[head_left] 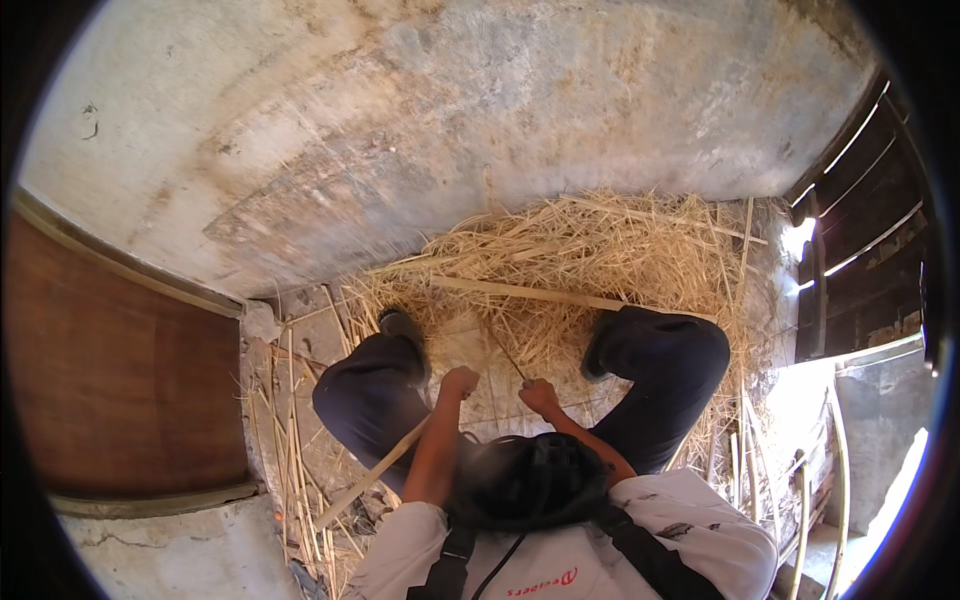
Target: The person holds a wood strip and uses a large knife to shave down its edges and surfaces.
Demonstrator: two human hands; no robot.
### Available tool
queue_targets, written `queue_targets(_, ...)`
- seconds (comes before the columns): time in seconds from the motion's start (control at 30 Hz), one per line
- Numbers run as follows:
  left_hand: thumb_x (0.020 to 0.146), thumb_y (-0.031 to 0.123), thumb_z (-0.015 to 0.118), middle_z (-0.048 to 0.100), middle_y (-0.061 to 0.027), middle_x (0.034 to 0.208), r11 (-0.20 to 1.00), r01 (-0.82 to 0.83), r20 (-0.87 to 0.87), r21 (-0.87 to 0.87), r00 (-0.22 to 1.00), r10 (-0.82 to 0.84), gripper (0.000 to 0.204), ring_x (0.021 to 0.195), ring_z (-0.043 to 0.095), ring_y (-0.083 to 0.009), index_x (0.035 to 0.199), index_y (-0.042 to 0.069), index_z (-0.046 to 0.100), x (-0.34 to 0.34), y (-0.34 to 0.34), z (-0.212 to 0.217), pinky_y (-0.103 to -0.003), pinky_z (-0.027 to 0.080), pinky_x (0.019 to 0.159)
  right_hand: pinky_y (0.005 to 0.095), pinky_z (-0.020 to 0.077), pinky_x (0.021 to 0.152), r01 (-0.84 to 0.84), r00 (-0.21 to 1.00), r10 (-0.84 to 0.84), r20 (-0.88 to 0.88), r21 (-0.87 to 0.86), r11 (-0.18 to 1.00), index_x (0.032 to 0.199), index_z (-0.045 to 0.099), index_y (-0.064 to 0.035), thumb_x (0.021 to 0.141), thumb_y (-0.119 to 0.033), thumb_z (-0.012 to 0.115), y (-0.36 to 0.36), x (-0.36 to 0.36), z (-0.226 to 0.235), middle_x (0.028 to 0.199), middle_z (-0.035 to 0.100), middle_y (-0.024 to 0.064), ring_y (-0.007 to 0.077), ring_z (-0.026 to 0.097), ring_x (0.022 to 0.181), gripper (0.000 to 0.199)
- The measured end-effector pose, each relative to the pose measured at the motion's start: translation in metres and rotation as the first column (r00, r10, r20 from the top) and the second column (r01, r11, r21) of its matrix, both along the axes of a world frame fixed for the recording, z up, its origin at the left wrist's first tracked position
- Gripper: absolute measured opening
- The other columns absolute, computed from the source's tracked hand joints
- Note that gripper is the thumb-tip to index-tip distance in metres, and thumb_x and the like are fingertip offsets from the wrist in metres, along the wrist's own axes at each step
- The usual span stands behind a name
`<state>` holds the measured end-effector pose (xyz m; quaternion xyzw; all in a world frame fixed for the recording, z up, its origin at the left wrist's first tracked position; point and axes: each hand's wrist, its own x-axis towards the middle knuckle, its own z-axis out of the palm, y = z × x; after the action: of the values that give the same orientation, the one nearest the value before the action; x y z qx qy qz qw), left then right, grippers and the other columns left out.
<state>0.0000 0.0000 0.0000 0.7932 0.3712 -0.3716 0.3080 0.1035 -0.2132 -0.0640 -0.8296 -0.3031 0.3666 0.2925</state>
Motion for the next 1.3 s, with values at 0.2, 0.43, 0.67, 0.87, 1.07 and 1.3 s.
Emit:
queue_targets(0.2,0.091,0.019,0.055,0.072,-0.0242,0.084,0.997,0.066,-0.047,0.038,0.997,-0.064,0.031,0.074,0.072,-0.0369,0.083,-0.004,0.075,-0.031,0.011,-0.007,-0.048,0.055,0.068,0.0523,0.0503,0.068,0.210,0.972,-0.168,-0.164,0.285,0.935,0.088,0.068,0.0009,0.076,-0.024,0.068,0.034,-0.022,0.031,0.077,0.068,0.0241,0.0380,0.068,0.077,0.028)
queue_targets(0.43,0.094,0.031,0.053,0.074,-0.0230,0.090,0.979,-0.048,0.152,0.200,0.988,0.017,0.040,0.083,0.073,-0.0362,0.094,-0.002,0.075,-0.011,0.005,-0.019,-0.049,0.057,0.079,0.0577,0.0509,0.079,-0.125,0.987,0.136,0.083,-0.131,0.983,0.096,0.071,-0.0004,0.082,-0.033,0.059,-0.010,-0.006,-0.078,0.098,0.070,0.0278,0.0443,0.068,0.088,0.037)
queue_targets(0.67,0.091,0.025,0.054,0.073,-0.0206,0.113,0.955,0.055,0.094,0.290,0.992,-0.086,0.034,0.107,0.070,-0.0380,0.105,0.006,0.078,-0.012,-0.014,-0.018,-0.050,0.056,0.090,0.0460,0.0509,0.066,0.270,0.957,-0.221,-0.190,0.291,0.918,0.086,0.067,0.0050,0.076,-0.021,0.070,0.027,0.000,0.021,0.070,0.067,0.0170,0.0317,0.068,0.068,0.028)
queue_targets(0.87,0.091,0.026,0.054,0.073,-0.0206,0.115,0.957,0.011,0.141,0.290,0.988,-0.054,0.035,0.108,0.070,-0.0387,0.108,0.005,0.077,0.002,-0.017,-0.003,-0.050,0.056,0.089,0.0455,0.0538,0.066,-0.150,0.989,0.150,0.005,0.003,0.989,0.089,0.067,0.0047,0.080,-0.019,0.060,-0.027,-0.001,-0.078,0.066,0.064,0.0152,0.0298,0.066,0.066,0.026)
queue_targets(1.07,0.090,0.026,0.055,0.073,-0.0198,0.115,0.964,-0.052,0.097,0.260,0.995,0.027,0.034,0.108,0.070,-0.0389,0.107,0.006,0.077,-0.014,-0.015,-0.013,-0.050,0.056,0.090,0.0474,0.0558,0.074,0.058,0.998,-0.059,-0.001,0.072,0.996,0.089,0.068,0.0033,0.079,-0.022,0.065,0.008,-0.007,0.002,0.073,0.068,0.0210,0.0360,0.070,0.077,0.027)
queue_targets(1.3,0.089,0.025,0.055,0.073,-0.0222,0.114,0.973,-0.028,0.114,0.230,0.993,0.002,0.035,0.108,0.069,-0.0402,0.107,0.005,0.077,0.002,-0.023,0.000,-0.050,0.056,0.090,0.0478,0.0564,0.077,0.169,0.979,-0.185,0.084,0.174,0.970,0.094,0.070,0.0038,0.081,-0.024,0.064,-0.010,-0.009,-0.022,0.076,0.071,0.0217,0.0373,0.073,0.081,0.031)
